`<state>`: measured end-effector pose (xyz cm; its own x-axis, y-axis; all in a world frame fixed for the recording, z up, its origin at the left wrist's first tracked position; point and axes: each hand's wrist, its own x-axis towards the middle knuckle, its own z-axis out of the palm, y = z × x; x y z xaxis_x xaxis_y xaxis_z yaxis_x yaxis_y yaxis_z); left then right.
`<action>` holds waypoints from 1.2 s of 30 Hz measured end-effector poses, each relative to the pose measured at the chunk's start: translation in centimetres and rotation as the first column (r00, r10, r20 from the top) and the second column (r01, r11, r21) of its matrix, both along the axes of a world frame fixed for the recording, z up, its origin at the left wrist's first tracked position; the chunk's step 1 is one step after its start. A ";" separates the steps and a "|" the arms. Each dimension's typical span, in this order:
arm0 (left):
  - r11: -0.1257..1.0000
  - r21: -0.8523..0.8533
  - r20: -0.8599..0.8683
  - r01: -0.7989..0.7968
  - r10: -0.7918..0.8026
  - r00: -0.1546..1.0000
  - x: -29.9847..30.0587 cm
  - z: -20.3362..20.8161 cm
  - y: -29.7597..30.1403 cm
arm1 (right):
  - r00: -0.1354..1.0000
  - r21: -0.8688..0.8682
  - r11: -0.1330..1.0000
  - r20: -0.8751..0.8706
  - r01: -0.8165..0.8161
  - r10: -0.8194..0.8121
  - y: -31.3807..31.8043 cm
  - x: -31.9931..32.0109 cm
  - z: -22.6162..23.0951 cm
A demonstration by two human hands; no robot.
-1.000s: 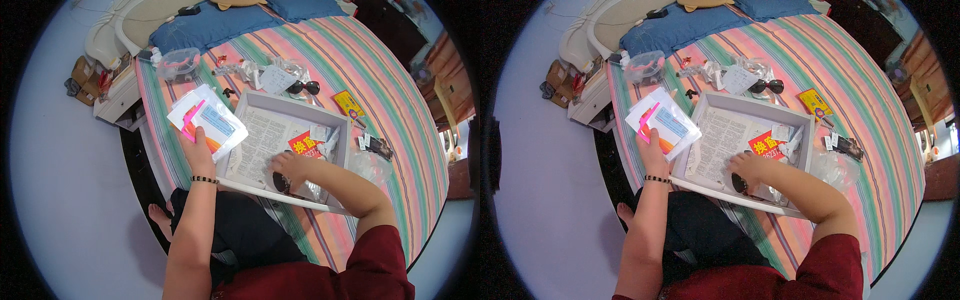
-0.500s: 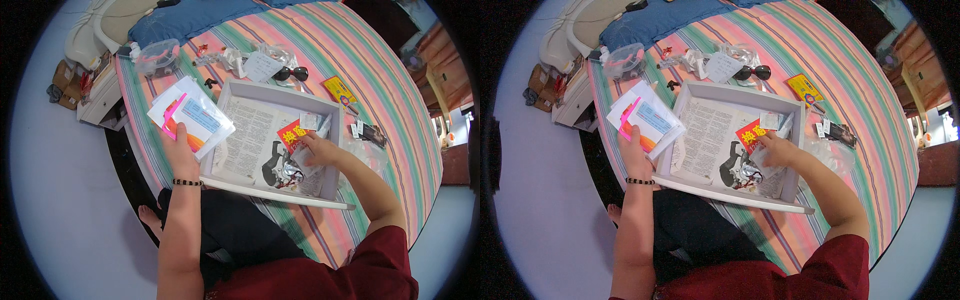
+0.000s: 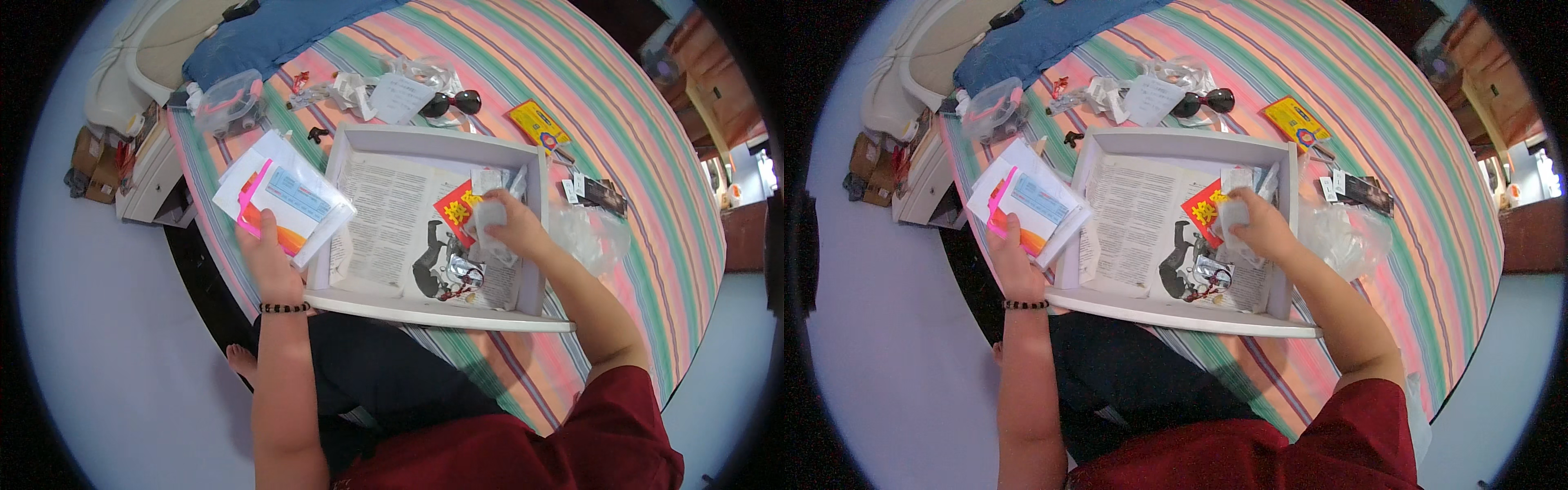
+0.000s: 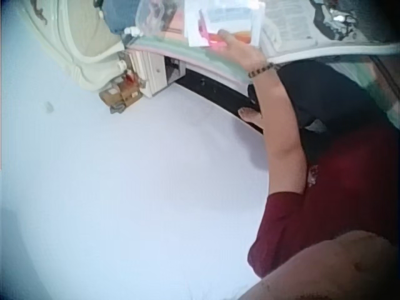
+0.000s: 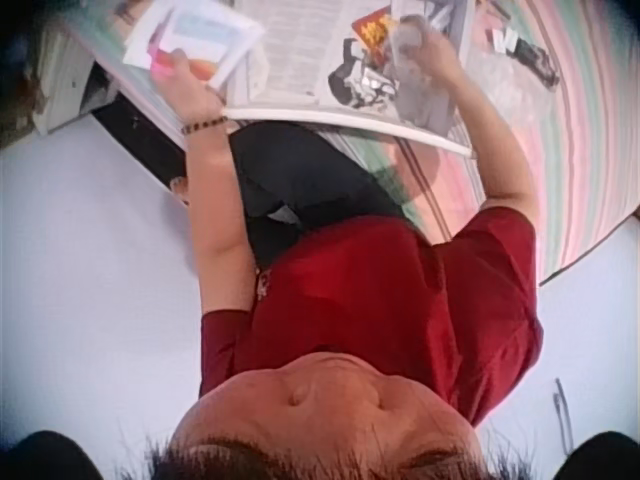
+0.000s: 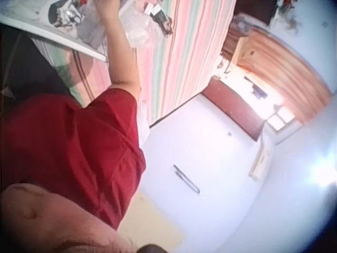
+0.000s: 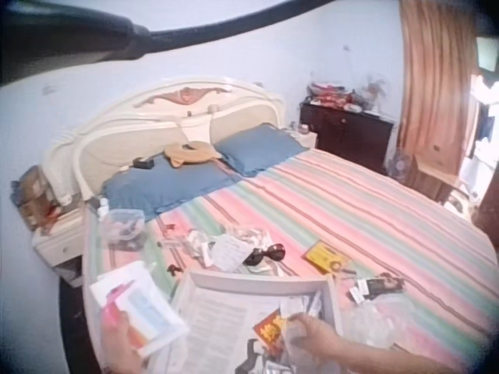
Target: The person sits on the floor and sorts through a white drawer filled with miscellaneous items. They pick up various objects including plastic bags, papers, sunglasses, and small boxes, inspecting them briefly before placing them on the bed or back into the drawer. The person also handles a clear plastic container and a newspaper used as a liner.
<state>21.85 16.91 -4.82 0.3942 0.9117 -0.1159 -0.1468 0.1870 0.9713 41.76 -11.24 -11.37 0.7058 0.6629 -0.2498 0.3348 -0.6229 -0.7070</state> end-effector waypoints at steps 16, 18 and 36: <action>0.973 0.148 -0.069 0.177 -0.168 0.983 0.1 -2.3 0.8 | 0.424 0.245 0.710 -0.902 0.660 -0.084 1.8 1.3 2.6; 0.948 0.190 -0.149 0.256 -0.230 0.962 0.3 -2.3 1.0 | 0.456 0.297 0.730 -0.890 0.616 -0.022 2.5 1.2 2.8; 0.820 -0.118 0.180 0.560 -0.537 0.825 5.6 -1.2 -5.0 | 0.414 0.453 0.545 -0.887 0.705 0.203 7.9 -2.8 5.4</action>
<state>27.42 11.91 -6.05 0.8449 0.5135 -0.1498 -0.0982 0.4242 0.9002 38.98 -3.33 -6.00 0.6156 0.7077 -0.3465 -0.7078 0.3033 -0.6381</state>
